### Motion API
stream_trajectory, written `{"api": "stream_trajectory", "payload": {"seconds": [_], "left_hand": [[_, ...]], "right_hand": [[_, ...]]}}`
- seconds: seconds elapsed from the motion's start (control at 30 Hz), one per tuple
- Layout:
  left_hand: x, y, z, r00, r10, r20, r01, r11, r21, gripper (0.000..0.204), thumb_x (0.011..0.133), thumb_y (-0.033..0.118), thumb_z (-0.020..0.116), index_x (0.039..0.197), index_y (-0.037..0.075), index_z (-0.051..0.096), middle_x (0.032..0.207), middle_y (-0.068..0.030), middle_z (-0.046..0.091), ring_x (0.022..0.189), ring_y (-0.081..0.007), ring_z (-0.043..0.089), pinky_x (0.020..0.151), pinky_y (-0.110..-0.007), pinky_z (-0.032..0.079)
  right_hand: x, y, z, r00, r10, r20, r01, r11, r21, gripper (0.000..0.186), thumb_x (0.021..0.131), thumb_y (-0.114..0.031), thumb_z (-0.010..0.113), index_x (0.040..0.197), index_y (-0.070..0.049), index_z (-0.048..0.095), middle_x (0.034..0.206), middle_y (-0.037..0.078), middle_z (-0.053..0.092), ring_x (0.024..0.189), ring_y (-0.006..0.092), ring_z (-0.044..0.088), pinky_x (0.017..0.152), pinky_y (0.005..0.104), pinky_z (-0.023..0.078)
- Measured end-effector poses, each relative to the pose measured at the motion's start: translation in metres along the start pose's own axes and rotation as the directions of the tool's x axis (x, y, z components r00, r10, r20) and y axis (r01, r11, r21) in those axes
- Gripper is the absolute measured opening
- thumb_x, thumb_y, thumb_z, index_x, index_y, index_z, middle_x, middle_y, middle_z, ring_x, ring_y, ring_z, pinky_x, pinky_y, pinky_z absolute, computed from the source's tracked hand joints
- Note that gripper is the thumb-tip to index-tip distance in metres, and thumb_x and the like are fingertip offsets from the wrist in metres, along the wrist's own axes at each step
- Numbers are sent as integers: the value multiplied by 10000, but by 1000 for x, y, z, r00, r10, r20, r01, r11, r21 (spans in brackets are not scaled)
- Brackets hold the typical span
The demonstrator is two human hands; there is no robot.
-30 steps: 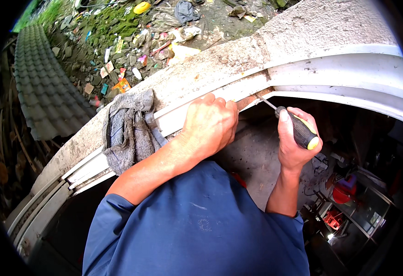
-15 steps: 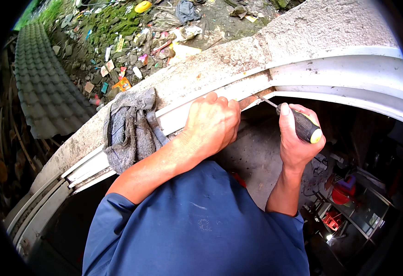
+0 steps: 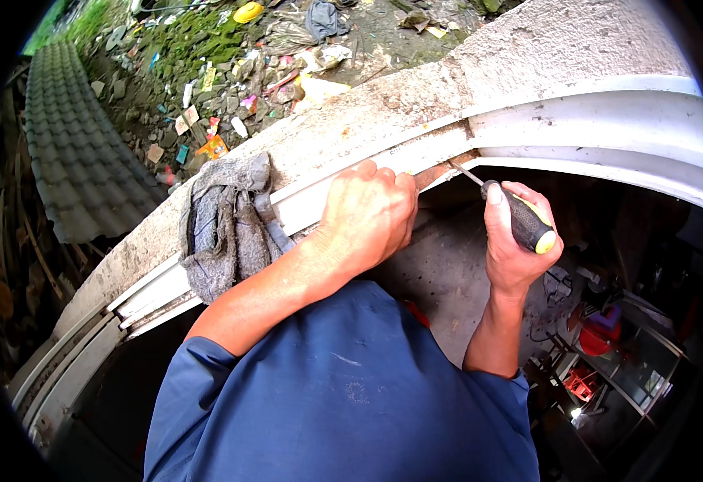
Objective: The person uses a screwdriver to tighten screws into a white window frame attached to a concrete wall. The person holds the frame steady with one hand while turning the screwdriver with the other to secure the frame in place.
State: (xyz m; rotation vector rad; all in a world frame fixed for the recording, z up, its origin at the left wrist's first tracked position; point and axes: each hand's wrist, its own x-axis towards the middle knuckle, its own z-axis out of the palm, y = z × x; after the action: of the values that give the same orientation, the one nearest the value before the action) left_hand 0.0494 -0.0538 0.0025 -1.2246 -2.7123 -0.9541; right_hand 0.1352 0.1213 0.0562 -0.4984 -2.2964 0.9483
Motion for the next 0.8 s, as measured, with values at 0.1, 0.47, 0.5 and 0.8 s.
{"api": "stream_trajectory", "payload": {"seconds": [0.1,0.47,0.5,0.8], "left_hand": [[0,0,0,1000,7,1,-7,1000,-8,198,865,141,721,731,46,611,647,-137,617,641,-337,621,613,-454,520],[0,0,0,1000,7,4,-7,1000,-8,194,866,137,719,733,47,611,651,-140,621,646,-344,624,616,-459,521],[0,0,0,1000,6,5,-6,1000,-9,193,866,137,719,733,47,610,651,-140,621,645,-344,623,616,-459,521],[-1,-3,2,1000,19,-19,-20,999,-42,200,869,132,724,740,50,594,644,-142,605,640,-350,611,607,-466,510]], "right_hand": [[0,-1,-1,1000,29,-5,-29,1000,-9,250,806,-43,874,982,45,720,833,83,763,749,104,710,724,248,576],[-1,0,-4,999,-51,-14,50,998,-23,255,790,-46,880,965,49,722,813,95,762,727,116,720,700,250,578],[0,-1,-4,999,-37,-17,36,999,-35,254,790,-45,880,966,48,722,814,95,762,725,114,718,699,253,579],[-3,3,0,1000,1,-12,-1,1000,16,258,789,-38,880,968,55,720,826,88,765,743,115,720,717,261,585]]}}
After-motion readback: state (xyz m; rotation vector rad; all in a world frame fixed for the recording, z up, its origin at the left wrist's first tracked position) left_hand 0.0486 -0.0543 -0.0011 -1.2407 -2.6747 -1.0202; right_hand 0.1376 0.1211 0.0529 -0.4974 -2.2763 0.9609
